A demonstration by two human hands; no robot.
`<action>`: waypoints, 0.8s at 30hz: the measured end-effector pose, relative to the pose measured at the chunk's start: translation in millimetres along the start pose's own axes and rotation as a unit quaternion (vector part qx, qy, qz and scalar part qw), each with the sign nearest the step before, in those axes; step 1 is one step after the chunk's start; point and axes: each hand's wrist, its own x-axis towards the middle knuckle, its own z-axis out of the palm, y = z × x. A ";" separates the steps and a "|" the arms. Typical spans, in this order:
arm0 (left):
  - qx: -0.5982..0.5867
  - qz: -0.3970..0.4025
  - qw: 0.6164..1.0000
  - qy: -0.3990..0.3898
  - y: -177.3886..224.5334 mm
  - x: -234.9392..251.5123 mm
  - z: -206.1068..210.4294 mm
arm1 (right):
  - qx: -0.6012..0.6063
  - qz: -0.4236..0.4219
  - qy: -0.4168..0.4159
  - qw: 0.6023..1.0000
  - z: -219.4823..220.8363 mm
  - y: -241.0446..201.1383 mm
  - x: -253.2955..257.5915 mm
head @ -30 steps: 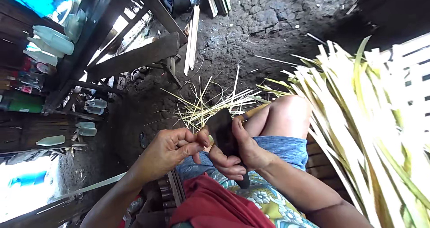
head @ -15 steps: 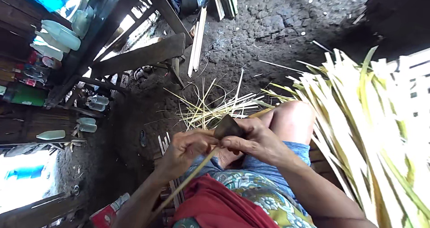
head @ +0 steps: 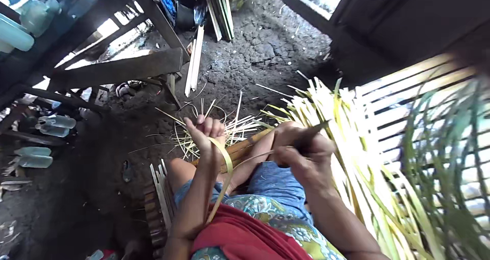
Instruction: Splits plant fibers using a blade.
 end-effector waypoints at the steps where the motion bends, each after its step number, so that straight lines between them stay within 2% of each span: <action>1: -0.020 -0.011 0.999 0.049 -4.6 2.7 -4.5 | -0.006 -0.010 0.007 1.000 -5.8 -4.0 3.5; 2: -0.051 -0.044 0.996 0.054 -11.0 2.0 -4.8 | -0.017 -0.011 0.009 1.000 -7.9 -3.5 8.0; 4: -0.116 -0.154 0.980 -0.043 -25.9 -7.9 7.8 | -0.055 0.016 0.013 0.998 -7.2 6.4 19.4; 6: -0.050 -0.247 0.959 -0.132 -30.7 -24.5 31.3 | -0.096 0.041 0.026 0.994 -14.9 13.2 36.8; 7: -0.033 -0.259 0.950 -0.173 -31.9 -28.6 35.2 | -0.100 0.046 0.023 0.994 -21.5 12.3 45.6; 8: -0.032 -0.257 0.948 -0.183 -30.8 -27.9 39.0 | -0.104 0.035 0.002 0.994 -26.8 10.3 52.2; 10: -0.046 -0.226 0.959 -0.164 -26.8 -16.4 48.9 | -0.126 -0.010 -0.103 0.987 -27.4 5.1 57.6; 12: -0.037 -0.169 0.971 -0.165 -22.1 -0.2 52.8 | -0.201 -0.069 -0.181 0.960 -17.3 1.8 53.5; 13: -0.047 -0.137 0.980 -0.138 -19.5 10.0 51.5 | -0.230 -0.094 -0.197 0.948 -17.4 -1.4 51.5; 15: -0.062 -0.060 0.996 0.009 -13.7 40.6 38.4 | -0.244 -0.127 -0.200 0.940 -29.3 -14.6 39.3; 17: -0.111 0.020 0.979 0.170 -5.6 75.3 7.1 | -0.196 -0.126 -0.191 0.953 -47.9 -37.2 23.2; 19: -0.145 0.051 0.956 0.249 -1.4 84.8 -16.0 | -0.173 -0.125 -0.146 0.966 -59.2 -46.7 18.1; 20: -0.138 0.034 0.964 0.224 -6.7 77.8 -16.7 | -0.192 -0.116 -0.122 0.967 -59.9 -42.4 20.6; 21: -0.115 0.001 0.982 0.150 -17.6 65.2 -12.3 | -0.228 -0.097 -0.092 0.964 -57.2 -33.9 25.3; 22: -0.096 -0.041 0.994 0.038 -29.7 49.9 -5.4 | -0.271 -0.077 -0.058 0.958 -53.0 -23.0 32.7; 24: -0.093 -0.138 0.971 -0.173 -44.9 17.9 9.4 | -0.314 -0.031 -0.001 0.949 -49.8 -4.9 53.5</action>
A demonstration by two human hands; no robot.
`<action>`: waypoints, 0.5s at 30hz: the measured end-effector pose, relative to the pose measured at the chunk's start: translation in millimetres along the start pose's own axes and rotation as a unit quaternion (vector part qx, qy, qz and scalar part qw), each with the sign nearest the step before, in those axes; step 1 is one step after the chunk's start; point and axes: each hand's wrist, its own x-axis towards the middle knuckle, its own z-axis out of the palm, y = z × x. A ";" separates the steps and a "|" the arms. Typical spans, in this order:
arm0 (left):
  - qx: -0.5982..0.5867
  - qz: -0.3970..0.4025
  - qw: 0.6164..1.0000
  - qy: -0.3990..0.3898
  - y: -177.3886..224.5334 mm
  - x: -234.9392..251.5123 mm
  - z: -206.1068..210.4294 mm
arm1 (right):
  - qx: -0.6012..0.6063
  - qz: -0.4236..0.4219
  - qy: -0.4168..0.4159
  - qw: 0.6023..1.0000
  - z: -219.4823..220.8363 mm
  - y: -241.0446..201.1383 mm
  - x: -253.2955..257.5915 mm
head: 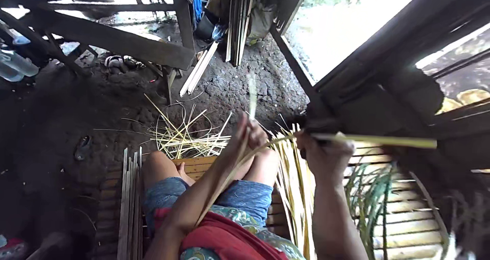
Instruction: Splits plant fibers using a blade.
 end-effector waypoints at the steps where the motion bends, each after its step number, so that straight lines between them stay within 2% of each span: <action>1: 0.009 -0.051 0.998 -0.029 -3.6 -11.3 10.9 | 0.014 0.020 0.005 1.000 0.9 5.9 10.0; 2: 0.012 -0.077 0.997 -0.005 -1.6 -18.7 20.3 | 0.051 0.020 -0.002 0.998 1.2 10.4 18.0; 3: 0.013 -0.079 0.996 0.050 2.6 -22.3 26.9 | 0.086 0.009 -0.031 0.996 4.6 12.3 21.3; 5: 0.039 -0.030 0.990 0.136 7.6 -19.7 26.7 | 0.130 -0.001 -0.139 0.982 28.1 7.8 11.4; 8: 0.037 0.062 0.980 0.186 23.7 -5.2 13.3 | 0.147 0.015 -0.235 0.961 68.0 -1.5 -17.8; 10: 0.008 0.138 0.950 0.281 47.5 1.7 -17.1 | 0.208 0.032 -0.255 0.944 50.8 -8.5 -32.5; 13: -0.059 0.240 0.874 0.418 88.9 -8.7 -87.6 | 0.318 -0.030 -0.287 0.903 -6.5 -27.4 -48.3; 14: -0.063 0.252 0.859 0.441 91.2 -13.9 -94.0 | 0.323 -0.054 -0.290 0.899 -14.4 -29.9 -48.5; 15: -0.036 0.240 0.871 0.428 82.9 -19.7 -88.7 | 0.294 -0.062 -0.288 0.909 -13.6 -29.3 -47.5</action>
